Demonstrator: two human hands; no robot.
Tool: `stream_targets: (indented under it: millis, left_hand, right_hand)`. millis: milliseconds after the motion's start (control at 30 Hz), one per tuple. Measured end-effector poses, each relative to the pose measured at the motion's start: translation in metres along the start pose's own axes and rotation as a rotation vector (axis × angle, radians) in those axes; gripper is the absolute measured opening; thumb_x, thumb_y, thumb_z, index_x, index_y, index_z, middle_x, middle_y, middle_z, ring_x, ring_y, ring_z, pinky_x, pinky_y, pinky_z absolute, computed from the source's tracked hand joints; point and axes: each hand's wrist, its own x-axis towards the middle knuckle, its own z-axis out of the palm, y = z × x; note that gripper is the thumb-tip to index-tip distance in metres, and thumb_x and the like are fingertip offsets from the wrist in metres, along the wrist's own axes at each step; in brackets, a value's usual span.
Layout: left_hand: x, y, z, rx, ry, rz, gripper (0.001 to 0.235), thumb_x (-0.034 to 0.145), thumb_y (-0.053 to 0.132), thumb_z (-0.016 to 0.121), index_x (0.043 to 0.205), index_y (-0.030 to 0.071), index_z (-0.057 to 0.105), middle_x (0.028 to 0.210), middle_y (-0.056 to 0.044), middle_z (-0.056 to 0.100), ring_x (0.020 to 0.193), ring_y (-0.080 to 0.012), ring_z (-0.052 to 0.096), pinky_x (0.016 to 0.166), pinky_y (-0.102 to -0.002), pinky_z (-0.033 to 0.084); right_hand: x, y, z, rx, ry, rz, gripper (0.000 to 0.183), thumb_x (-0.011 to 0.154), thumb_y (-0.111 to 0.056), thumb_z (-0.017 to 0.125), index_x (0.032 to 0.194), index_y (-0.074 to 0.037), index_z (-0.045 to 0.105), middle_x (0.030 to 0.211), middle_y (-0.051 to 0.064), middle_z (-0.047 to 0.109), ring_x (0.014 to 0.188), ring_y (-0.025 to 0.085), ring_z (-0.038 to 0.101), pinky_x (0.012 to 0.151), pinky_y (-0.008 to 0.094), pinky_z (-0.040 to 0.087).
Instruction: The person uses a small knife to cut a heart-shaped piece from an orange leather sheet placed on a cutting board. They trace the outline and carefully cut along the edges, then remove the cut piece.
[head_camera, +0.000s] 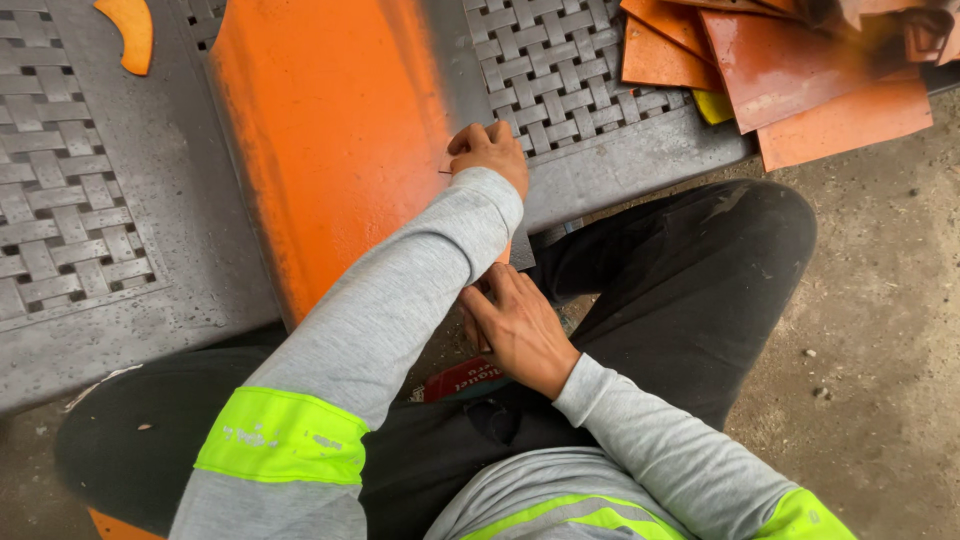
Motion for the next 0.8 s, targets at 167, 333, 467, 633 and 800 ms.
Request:
stream_targets:
  millis: [167, 333, 467, 633, 800]
  left_hand:
    - [-0.002, 0.000, 0.004, -0.007, 0.035, -0.014, 0.057, 0.085, 0.000, 0.073, 0.137, -0.009, 0.050, 0.138, -0.026, 0.039, 0.120, -0.0514, 0.047, 0.071, -0.038, 0.066]
    - [-0.004, -0.001, 0.002, -0.001, 0.021, -0.013, 0.060, 0.083, -0.001, 0.074, 0.137, -0.008, 0.049, 0.138, -0.025, 0.038, 0.120, -0.0514, 0.046, 0.074, -0.036, 0.065]
    - [-0.006, 0.000, 0.002, 0.011, 0.010, -0.009, 0.061, 0.082, -0.001, 0.074, 0.137, -0.008, 0.048, 0.139, -0.025, 0.037, 0.120, -0.0513, 0.046, 0.076, -0.036, 0.065]
    - [-0.004, 0.001, 0.008, -0.025, 0.077, -0.031, 0.053, 0.087, 0.006, 0.069, 0.135, -0.007, 0.050, 0.138, -0.024, 0.037, 0.118, -0.0512, 0.046, 0.077, -0.040, 0.064]
    - [-0.003, 0.003, 0.017, -0.004, 0.129, -0.034, 0.047, 0.091, 0.010, 0.065, 0.132, -0.006, 0.052, 0.136, -0.024, 0.039, 0.116, -0.0512, 0.047, 0.076, -0.042, 0.063]
  right_hand:
    - [0.006, 0.002, 0.001, -0.018, 0.053, -0.044, 0.039, 0.082, -0.011, 0.069, 0.119, -0.001, 0.063, 0.109, 0.021, 0.058, 0.097, 0.034, 0.060, 0.084, 0.043, 0.048]
    - [0.014, 0.001, -0.001, 0.007, 0.047, -0.012, 0.019, 0.086, -0.012, 0.072, 0.099, 0.000, 0.065, 0.092, 0.017, 0.063, 0.083, 0.032, 0.063, 0.077, 0.044, 0.050]
    - [0.025, 0.001, 0.005, 0.104, 0.145, 0.039, 0.014, 0.080, -0.012, 0.070, 0.081, 0.000, 0.063, 0.077, 0.019, 0.063, 0.069, 0.036, 0.063, 0.067, 0.045, 0.053]
    - [0.033, 0.000, 0.003, 0.171, 0.094, 0.111, 0.017, 0.074, -0.013, 0.068, 0.065, -0.003, 0.058, 0.059, 0.018, 0.059, 0.054, 0.038, 0.061, 0.057, 0.046, 0.052]
    - [0.032, -0.007, -0.006, 0.253, 0.028, 0.212, 0.016, 0.075, -0.011, 0.067, 0.066, -0.003, 0.058, 0.061, 0.018, 0.061, 0.054, 0.039, 0.061, 0.056, 0.046, 0.051]
